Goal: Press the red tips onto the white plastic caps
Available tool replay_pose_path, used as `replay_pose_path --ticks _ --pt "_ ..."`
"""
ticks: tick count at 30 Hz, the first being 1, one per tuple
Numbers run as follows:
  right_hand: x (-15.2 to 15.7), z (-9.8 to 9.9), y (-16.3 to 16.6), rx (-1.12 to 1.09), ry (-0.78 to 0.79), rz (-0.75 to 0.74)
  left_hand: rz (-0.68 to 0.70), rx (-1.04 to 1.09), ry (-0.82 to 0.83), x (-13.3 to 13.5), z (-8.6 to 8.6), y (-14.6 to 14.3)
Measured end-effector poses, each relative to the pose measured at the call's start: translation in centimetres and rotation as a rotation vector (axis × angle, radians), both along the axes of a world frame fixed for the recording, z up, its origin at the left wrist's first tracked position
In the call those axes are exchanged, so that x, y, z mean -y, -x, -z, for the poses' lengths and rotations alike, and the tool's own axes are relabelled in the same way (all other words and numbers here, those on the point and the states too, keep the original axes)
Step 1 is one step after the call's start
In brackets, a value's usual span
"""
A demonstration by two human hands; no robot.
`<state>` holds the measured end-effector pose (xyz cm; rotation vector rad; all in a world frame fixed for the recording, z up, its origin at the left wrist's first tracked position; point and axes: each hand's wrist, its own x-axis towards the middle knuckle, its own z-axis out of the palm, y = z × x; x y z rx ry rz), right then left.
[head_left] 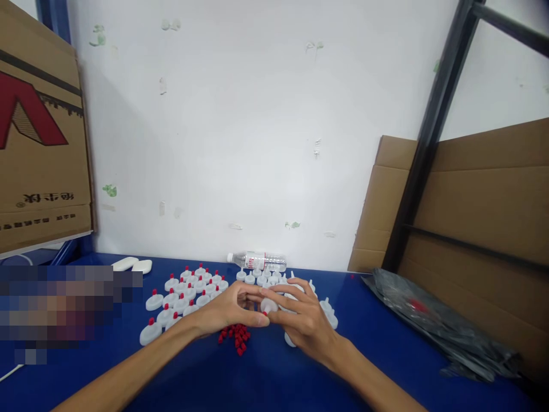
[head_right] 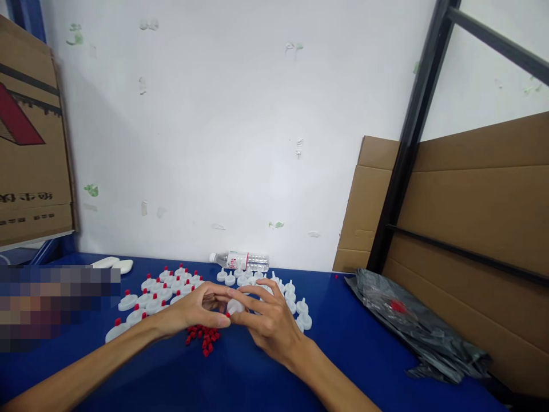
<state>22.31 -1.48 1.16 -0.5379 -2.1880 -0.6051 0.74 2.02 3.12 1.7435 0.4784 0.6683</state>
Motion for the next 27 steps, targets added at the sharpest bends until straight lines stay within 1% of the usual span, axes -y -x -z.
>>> replay_pose_path --ticks 4,7,15,21,24,27 --pt "0.02 -0.04 -0.04 0.006 0.026 0.003 0.076 0.073 0.153 0.29 0.41 -0.22" --pt "0.17 -0.1 0.1 -0.005 0.054 -0.009 0.089 0.11 0.18 0.42 0.5 -0.34" --pt "0.06 0.27 0.5 -0.064 0.057 -0.065 0.054 0.077 0.076 0.74 -0.06 -0.47" --pt "0.16 0.49 0.5 -0.061 0.031 -0.092 0.006 0.03 -0.057 0.83 -0.12 -0.33" --pt "0.24 0.48 0.58 -0.068 0.031 -0.105 -0.035 0.006 -0.108 0.89 -0.19 -0.2" --pt "0.11 0.52 0.6 -0.065 0.031 -0.104 -0.04 -0.005 -0.14 0.74 -0.14 -0.28"
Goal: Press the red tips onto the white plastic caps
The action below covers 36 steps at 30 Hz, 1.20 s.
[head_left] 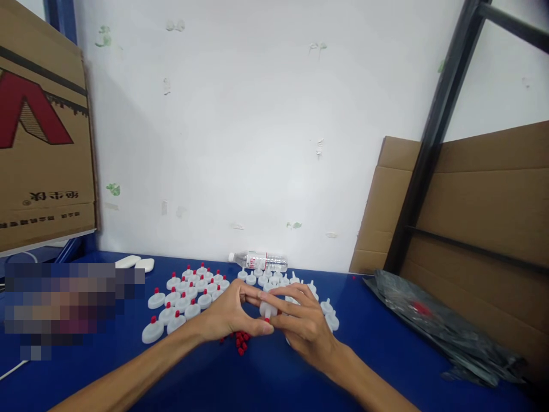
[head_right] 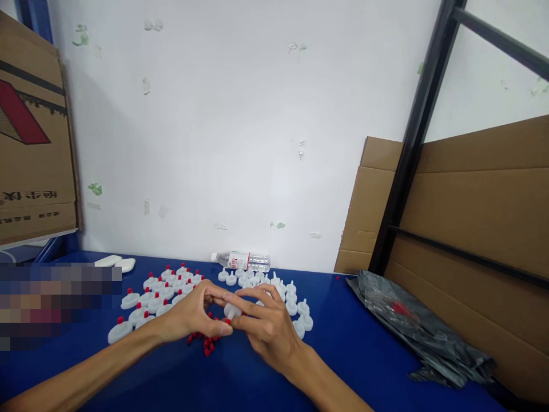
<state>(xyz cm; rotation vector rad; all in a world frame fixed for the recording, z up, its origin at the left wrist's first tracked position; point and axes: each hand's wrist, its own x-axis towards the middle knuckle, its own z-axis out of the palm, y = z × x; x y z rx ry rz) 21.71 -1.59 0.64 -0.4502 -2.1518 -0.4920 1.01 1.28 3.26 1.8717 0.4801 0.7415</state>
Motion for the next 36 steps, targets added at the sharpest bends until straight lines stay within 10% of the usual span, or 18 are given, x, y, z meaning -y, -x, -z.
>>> replay_pose_path --ticks 16,23,36 --pt "1.0 -1.4 -0.6 0.022 0.791 0.208 -0.301 0.043 -0.172 -0.2 0.4 -1.0" --pt "0.4 -0.7 -0.6 0.023 0.823 0.127 -0.323 -0.232 -0.413 0.7 0.6 -0.9" --pt "0.9 -1.4 0.1 -0.04 0.807 -0.017 -0.264 -0.261 -0.373 0.9 0.9 -0.7"
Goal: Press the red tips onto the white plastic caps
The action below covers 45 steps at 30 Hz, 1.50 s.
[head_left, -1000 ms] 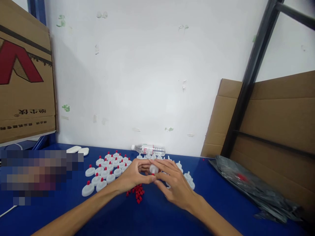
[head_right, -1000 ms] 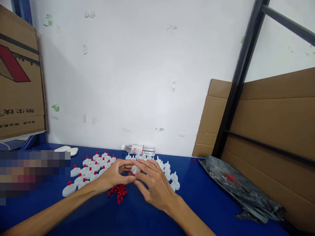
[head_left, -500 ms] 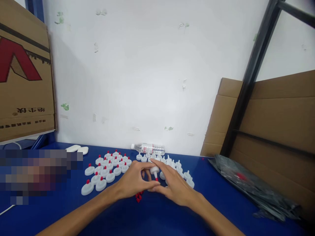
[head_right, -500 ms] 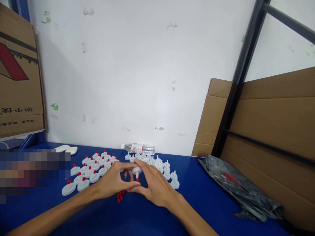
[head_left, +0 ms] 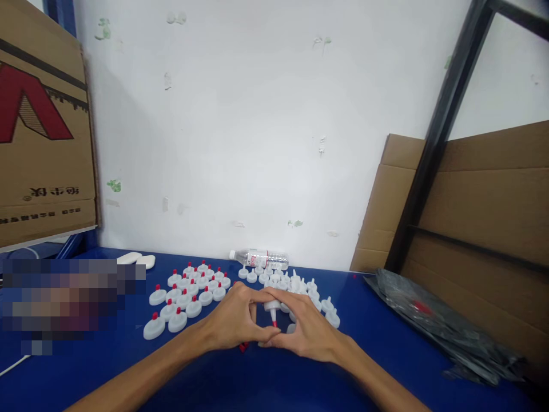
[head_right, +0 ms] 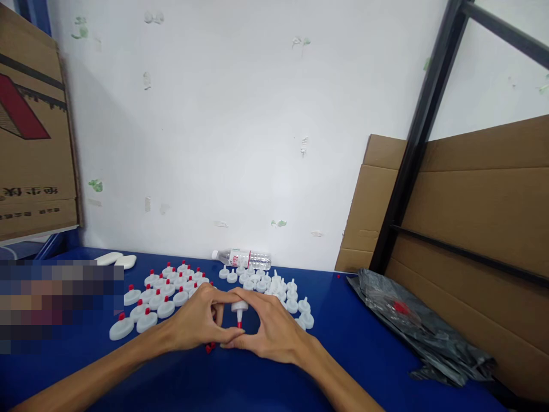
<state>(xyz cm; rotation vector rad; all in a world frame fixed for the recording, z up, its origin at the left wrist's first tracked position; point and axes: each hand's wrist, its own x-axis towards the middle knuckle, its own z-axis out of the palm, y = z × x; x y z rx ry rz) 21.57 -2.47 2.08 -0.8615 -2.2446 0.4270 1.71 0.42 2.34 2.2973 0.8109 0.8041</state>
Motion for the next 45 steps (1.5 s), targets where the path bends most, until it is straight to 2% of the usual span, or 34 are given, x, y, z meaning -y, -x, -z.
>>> replay_pose_path --ticks 12,17,20,22,25,29,32,36,45 --pt "0.4 -0.8 0.5 -0.107 0.064 -0.071 -0.045 -0.024 -0.005 0.2 -0.3 0.0" --pt "0.3 -0.6 0.5 -0.094 0.062 -0.06 -0.03 -0.021 0.022 0.1 -0.2 0.1" --pt "0.0 0.1 0.1 -0.024 0.052 0.005 -0.014 -0.015 0.082 -0.1 -0.1 0.1" --pt "-0.4 0.7 -0.2 0.049 0.013 0.076 -0.022 -0.008 0.058 -0.3 -0.1 0.0" --pt "-0.9 1.3 -0.6 0.135 -0.112 0.158 -0.093 0.017 -0.066 -0.7 -0.2 0.0" --pt "-1.0 1.1 -0.6 0.147 -0.247 0.225 -0.199 0.089 -0.113 -1.6 -0.7 0.7" --pt "-0.9 0.9 -0.5 0.166 -0.308 0.247 -0.242 0.123 -0.184 -2.8 -1.0 1.5" --pt "-0.7 0.9 -0.4 0.203 -0.332 0.217 -0.358 0.064 -0.262 -4.3 -0.7 2.6" --pt "-0.8 0.9 -0.4 0.203 -0.358 0.192 -0.319 0.011 -0.235 -5.2 0.5 2.6"
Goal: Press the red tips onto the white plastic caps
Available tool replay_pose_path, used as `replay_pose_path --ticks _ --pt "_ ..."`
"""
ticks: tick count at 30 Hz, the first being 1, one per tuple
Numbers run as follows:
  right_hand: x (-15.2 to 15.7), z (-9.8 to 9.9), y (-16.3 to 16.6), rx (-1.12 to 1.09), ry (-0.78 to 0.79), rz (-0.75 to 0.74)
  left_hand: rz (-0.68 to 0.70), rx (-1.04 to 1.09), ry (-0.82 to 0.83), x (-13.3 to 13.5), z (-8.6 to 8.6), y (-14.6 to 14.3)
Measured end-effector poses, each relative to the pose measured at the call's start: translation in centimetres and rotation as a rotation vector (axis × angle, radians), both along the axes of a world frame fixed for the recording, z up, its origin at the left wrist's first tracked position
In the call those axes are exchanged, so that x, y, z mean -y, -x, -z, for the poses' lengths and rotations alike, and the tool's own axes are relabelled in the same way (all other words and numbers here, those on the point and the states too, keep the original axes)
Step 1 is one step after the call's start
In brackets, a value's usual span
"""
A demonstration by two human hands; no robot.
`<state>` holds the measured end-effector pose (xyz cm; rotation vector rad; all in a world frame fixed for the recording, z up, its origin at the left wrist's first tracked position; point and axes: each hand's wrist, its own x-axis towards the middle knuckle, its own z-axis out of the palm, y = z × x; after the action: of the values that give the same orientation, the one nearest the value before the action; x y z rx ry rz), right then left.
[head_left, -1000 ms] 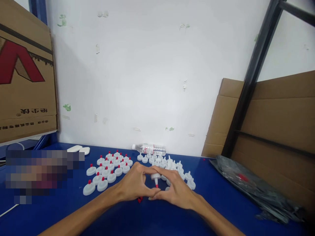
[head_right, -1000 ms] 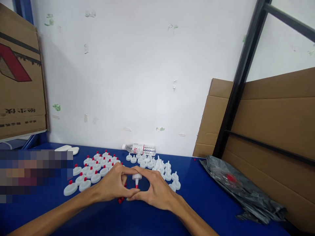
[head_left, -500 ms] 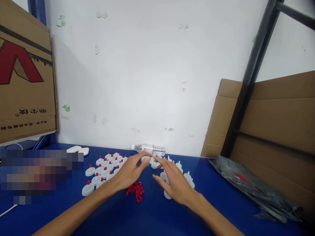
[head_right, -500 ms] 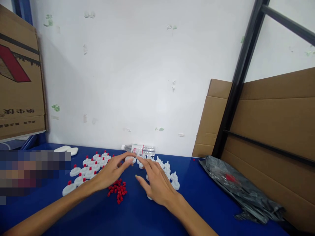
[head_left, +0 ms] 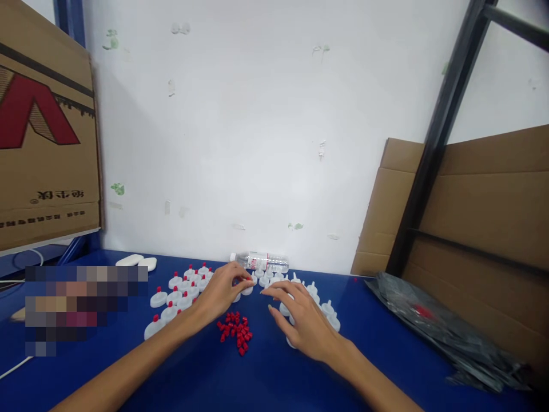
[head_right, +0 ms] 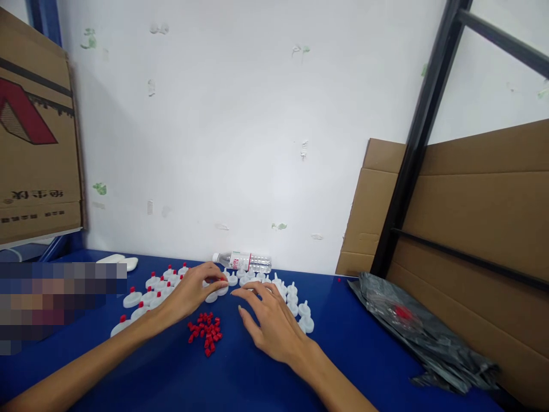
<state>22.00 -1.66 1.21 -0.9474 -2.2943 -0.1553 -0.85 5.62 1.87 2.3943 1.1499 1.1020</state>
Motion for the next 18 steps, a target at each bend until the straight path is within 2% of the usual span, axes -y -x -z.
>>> replay_pose_path --ticks 8,18 --pt "0.1 0.0 0.2 -0.004 -0.019 -0.049 0.043 -0.122 0.038 -0.3 1.1 0.0" --pt "0.1 0.2 0.2 -0.003 -0.005 -0.061 -0.051 -0.348 -0.099 -0.9 2.2 0.3"
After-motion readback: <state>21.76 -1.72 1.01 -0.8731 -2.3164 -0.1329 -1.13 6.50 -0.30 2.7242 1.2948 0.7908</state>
